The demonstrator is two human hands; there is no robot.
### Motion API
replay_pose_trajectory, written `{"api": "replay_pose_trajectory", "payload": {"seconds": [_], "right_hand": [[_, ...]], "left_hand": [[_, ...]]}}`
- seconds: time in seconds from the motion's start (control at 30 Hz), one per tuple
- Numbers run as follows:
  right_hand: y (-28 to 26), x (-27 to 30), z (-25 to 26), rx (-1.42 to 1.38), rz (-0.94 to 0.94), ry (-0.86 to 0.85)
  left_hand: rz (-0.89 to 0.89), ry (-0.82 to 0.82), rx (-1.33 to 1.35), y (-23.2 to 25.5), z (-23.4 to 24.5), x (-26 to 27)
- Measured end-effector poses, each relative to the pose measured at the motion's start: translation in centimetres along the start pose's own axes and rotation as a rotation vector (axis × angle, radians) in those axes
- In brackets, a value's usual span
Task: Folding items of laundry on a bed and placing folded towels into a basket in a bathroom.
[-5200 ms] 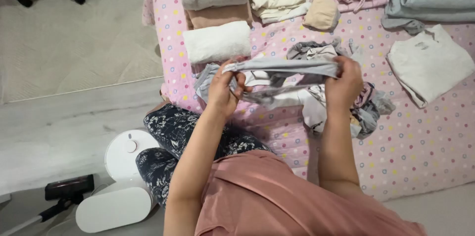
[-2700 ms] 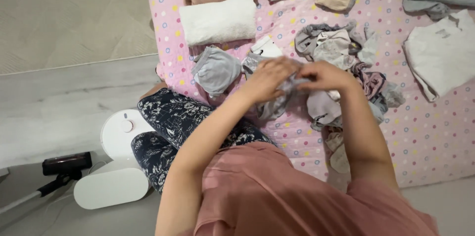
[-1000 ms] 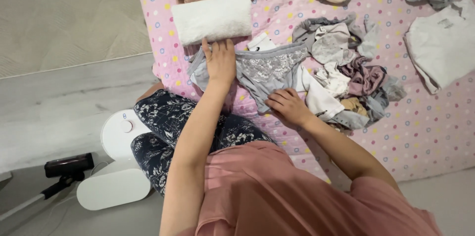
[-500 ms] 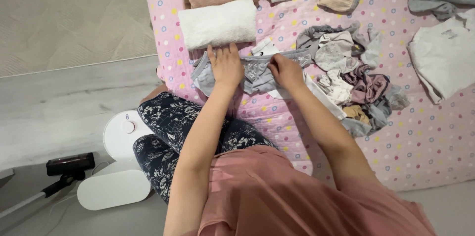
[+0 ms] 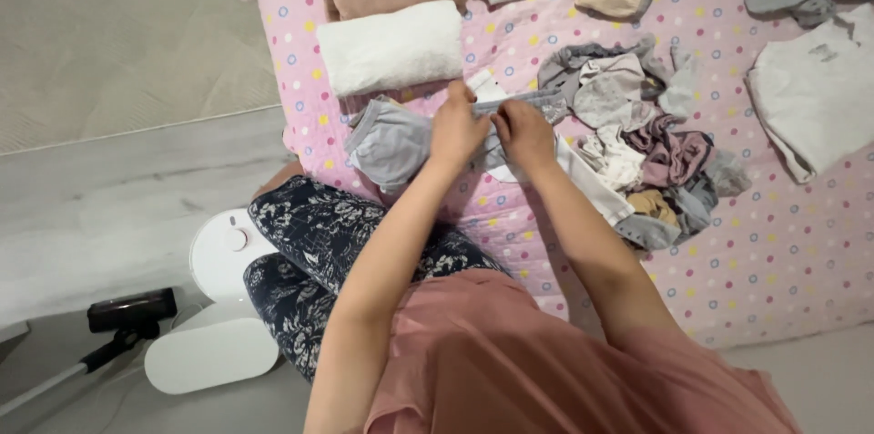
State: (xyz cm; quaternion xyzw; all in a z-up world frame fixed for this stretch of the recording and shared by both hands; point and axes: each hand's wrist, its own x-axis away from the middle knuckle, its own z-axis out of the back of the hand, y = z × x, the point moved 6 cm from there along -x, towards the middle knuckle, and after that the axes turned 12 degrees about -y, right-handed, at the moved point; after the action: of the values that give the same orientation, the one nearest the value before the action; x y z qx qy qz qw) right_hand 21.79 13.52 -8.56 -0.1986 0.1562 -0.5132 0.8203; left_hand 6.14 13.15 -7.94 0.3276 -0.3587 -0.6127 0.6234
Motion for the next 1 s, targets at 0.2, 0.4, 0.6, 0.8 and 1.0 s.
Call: {"api": "replay_pose_trajectory", "payload": {"seconds": [0.2, 0.4, 0.6, 0.8, 1.0], "right_hand": [[6.4, 2.1, 4.7, -0.056, -0.210, 0.366], [12.7, 2.4, 1.6, -0.132, -0.452, 0.115], [6.8, 2.1, 0.8, -0.304, -0.324, 0.188], [-7.1, 2.8, -1.7, 0.010, 0.085, -0.042], [-8.0, 4.6, -2.8, 0.182, 0.139, -0.009]], "left_hand": [[0.121, -0.040, 0.247, -6.1, -9.6, -1.6], [-0.180, -0.236, 0.995, -10.3, -11.6, -0.4], [0.008, -0.262, 1.178, -10.9, -13.2, -0.1], [0.075, -0.205, 1.172, -4.3, -2.9, 3.6], [-0.214, 0.131, 0.594, -3.0, 7.6, 10.6]]}}
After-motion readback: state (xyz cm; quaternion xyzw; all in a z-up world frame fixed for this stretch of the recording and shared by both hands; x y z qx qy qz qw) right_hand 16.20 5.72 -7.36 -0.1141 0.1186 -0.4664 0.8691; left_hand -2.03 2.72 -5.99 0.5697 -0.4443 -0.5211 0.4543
